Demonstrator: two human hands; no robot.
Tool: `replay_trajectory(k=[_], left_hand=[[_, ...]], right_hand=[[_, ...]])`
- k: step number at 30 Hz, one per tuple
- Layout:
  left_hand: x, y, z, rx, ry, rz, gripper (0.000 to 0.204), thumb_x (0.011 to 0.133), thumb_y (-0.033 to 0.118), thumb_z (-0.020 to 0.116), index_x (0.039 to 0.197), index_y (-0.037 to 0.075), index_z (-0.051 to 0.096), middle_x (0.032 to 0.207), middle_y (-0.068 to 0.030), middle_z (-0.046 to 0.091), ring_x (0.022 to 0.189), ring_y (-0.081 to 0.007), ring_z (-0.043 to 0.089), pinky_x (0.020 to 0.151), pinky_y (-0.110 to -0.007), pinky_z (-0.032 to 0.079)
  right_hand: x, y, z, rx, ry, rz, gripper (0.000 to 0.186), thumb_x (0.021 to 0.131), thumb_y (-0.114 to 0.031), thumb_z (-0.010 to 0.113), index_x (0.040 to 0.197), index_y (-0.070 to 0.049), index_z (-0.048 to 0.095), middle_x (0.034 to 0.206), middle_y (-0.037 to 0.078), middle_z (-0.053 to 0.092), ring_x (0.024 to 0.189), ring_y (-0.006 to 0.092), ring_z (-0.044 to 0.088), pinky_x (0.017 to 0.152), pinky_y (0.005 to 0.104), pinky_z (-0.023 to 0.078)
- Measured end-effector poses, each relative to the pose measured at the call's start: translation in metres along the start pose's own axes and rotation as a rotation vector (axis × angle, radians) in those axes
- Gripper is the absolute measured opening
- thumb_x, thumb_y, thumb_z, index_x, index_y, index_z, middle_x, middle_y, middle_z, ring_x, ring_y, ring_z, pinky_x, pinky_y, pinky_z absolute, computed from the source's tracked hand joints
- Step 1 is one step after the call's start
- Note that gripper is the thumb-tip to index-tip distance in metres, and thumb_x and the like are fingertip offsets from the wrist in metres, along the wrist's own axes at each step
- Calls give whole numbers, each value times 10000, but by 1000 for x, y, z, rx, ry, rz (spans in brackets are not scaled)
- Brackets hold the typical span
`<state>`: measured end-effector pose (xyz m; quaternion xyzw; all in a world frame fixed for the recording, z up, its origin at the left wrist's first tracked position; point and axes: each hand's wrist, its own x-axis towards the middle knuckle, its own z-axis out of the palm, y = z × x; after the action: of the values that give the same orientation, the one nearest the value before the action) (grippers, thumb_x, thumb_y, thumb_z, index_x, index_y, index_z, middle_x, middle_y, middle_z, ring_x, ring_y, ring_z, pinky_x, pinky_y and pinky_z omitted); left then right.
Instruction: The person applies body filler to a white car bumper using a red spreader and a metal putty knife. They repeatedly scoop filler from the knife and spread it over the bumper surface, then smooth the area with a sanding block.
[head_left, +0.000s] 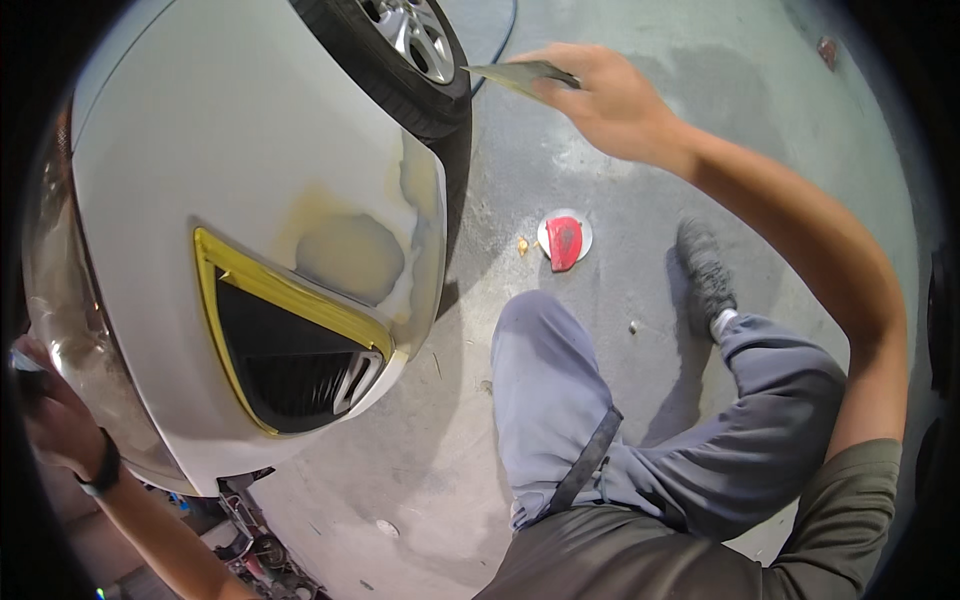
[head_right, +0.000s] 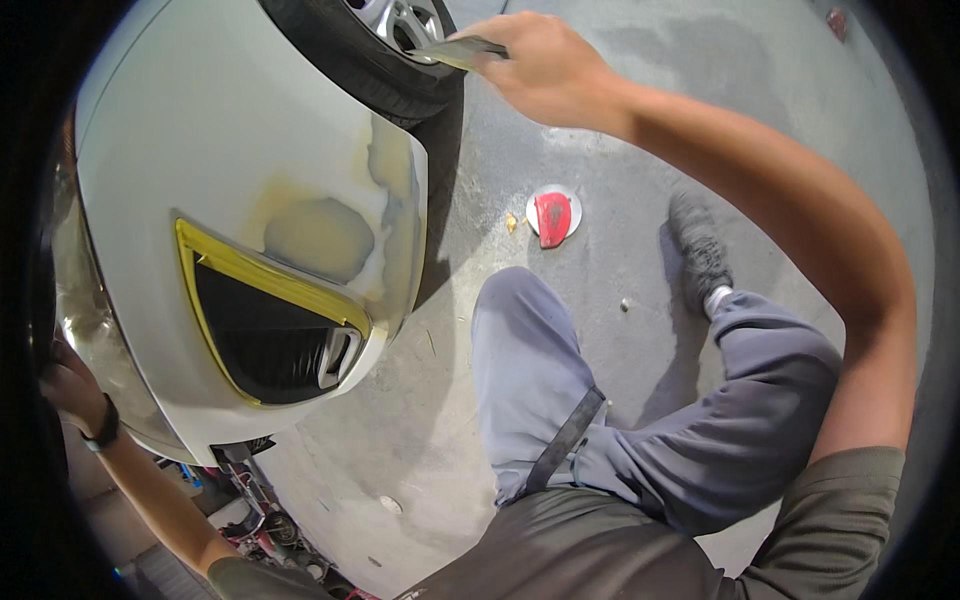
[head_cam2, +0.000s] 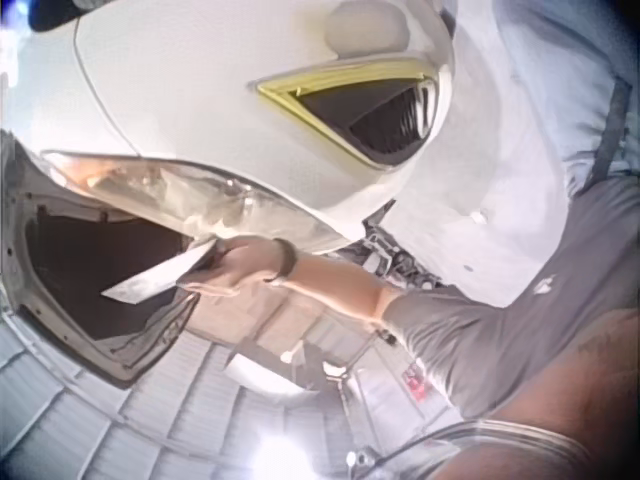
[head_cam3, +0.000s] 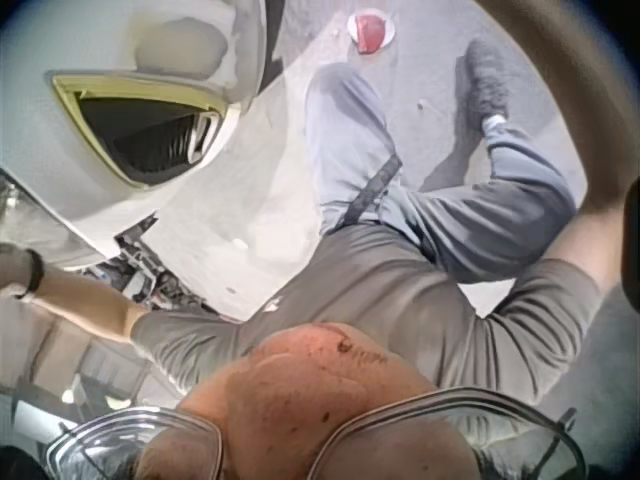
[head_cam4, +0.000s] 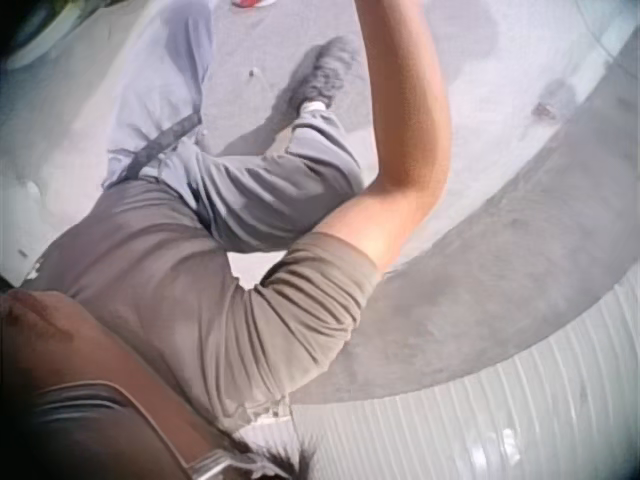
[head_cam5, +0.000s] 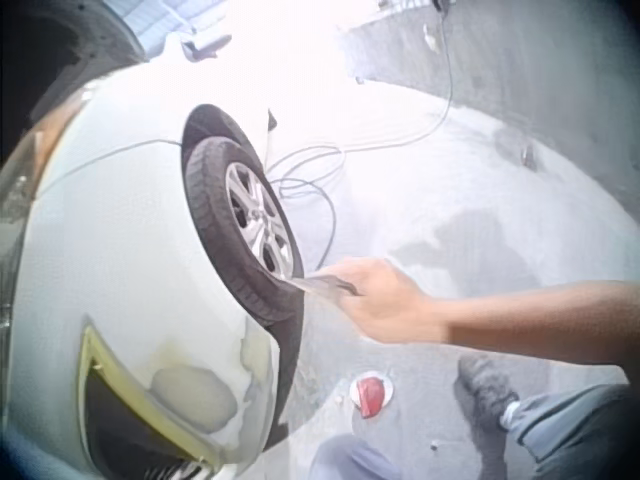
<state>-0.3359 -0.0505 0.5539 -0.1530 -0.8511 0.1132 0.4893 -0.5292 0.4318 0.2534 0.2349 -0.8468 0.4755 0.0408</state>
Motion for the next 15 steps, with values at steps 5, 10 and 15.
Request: replay_trajectory(k=[5, 10, 15], left_hand=[[-107, 158, 18, -745, -175, -567, 302, 1134, 138, 519, 1367, -39, 592, 1189, -71, 650, 1131, -170, 582, 1012, -329, 469], [-149, 374, 107, -1586, -425, -1498, 273, 1155, 202, 518, 1343, 21, 594, 1184, -29, 678, 1095, -109, 632, 968, -279, 516], [-164, 440, 193, -1988, -389, -2320, 319, 1175, 369, 453, 1295, 96, 567, 1127, -60, 691, 971, -173, 702, 887, -360, 607]], right_hand=[[-33, -25, -49, 19, -13, -135, 386, 999, -61, 588, 1360, -84, 722, 1142, 153, 747, 997, 289, 725, 902, 380, 554], [-67, -25, -33, 294, 3, -382, 447, 920, -17, 642, 1346, -98, 749, 1116, 134, 730, 961, 282, 701, 861, 409, 586], [-88, 23, 20, 305, -197, -848, 377, 820, -107, 756, 1163, -233, 849, 1213, 149, 715, 1095, 315, 705, 1054, 549, 571]])
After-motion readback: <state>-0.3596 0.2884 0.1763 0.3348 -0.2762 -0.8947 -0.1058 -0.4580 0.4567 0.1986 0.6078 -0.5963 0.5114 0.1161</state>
